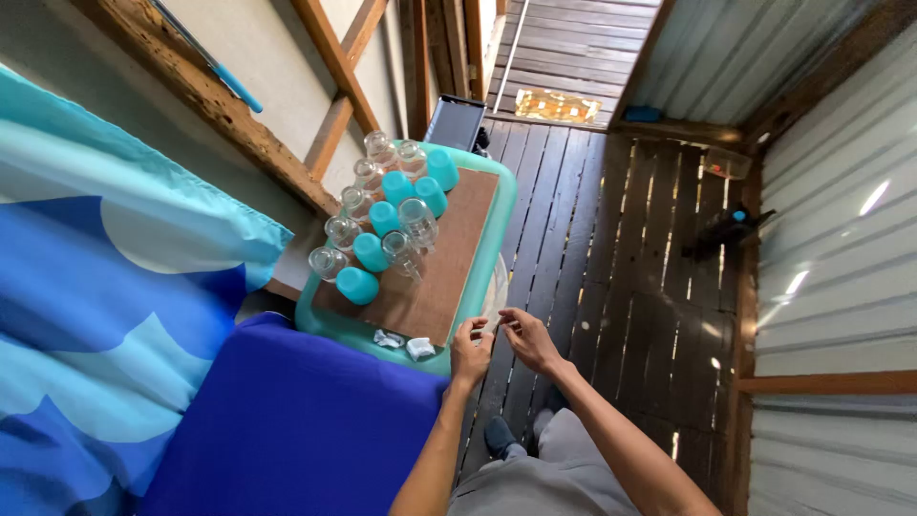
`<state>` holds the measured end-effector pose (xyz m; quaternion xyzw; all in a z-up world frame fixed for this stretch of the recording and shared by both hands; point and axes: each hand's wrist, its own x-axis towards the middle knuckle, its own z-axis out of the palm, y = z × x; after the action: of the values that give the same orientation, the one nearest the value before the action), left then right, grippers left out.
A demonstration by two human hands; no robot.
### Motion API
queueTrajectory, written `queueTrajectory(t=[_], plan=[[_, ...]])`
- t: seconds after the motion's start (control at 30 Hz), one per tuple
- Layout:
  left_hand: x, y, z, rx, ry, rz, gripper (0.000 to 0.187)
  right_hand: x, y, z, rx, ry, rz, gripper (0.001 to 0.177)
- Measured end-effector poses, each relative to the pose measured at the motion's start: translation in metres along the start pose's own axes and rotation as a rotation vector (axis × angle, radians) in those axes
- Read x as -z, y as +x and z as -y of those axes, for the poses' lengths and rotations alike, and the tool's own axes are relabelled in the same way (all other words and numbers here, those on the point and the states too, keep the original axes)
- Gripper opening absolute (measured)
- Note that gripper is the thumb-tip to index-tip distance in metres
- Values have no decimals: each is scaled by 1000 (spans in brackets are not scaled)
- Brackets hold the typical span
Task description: The person repeatedly picks up clear glass mugs from a green tray and places them one by one onto a yellow prayer mat on a wooden bench. The person also smooths the blue and yellow cloths on the bench before arranging the mugs.
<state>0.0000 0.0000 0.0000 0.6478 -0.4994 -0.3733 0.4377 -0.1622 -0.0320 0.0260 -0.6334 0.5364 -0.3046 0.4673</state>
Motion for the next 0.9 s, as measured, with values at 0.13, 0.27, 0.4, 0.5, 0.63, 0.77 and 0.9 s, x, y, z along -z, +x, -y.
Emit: queueTrajectory(t=[0.13, 0.27, 0.4, 0.5, 0.63, 0.77, 0.9], plan=[[12, 17, 3, 27, 12, -54, 30, -14, 28, 1, 21, 28, 49, 30], [23, 38, 12, 27, 20, -131, 32, -27, 59, 4, 71, 44, 102, 30], [32, 60, 26, 54, 21, -252, 37, -45, 97, 3, 124, 46, 154, 30], [41, 79, 31, 93, 118, -358, 47, -60, 129, 5, 148, 74, 247, 37], [52, 104, 39, 144, 61, -430, 73, -73, 163, 11, 208, 48, 344, 61], [60, 123, 42, 137, 103, -454, 94, -84, 187, 12, 264, 47, 448, 79], [63, 135, 39, 90, 117, -461, 98, -92, 198, 8, 359, 83, 527, 87]])
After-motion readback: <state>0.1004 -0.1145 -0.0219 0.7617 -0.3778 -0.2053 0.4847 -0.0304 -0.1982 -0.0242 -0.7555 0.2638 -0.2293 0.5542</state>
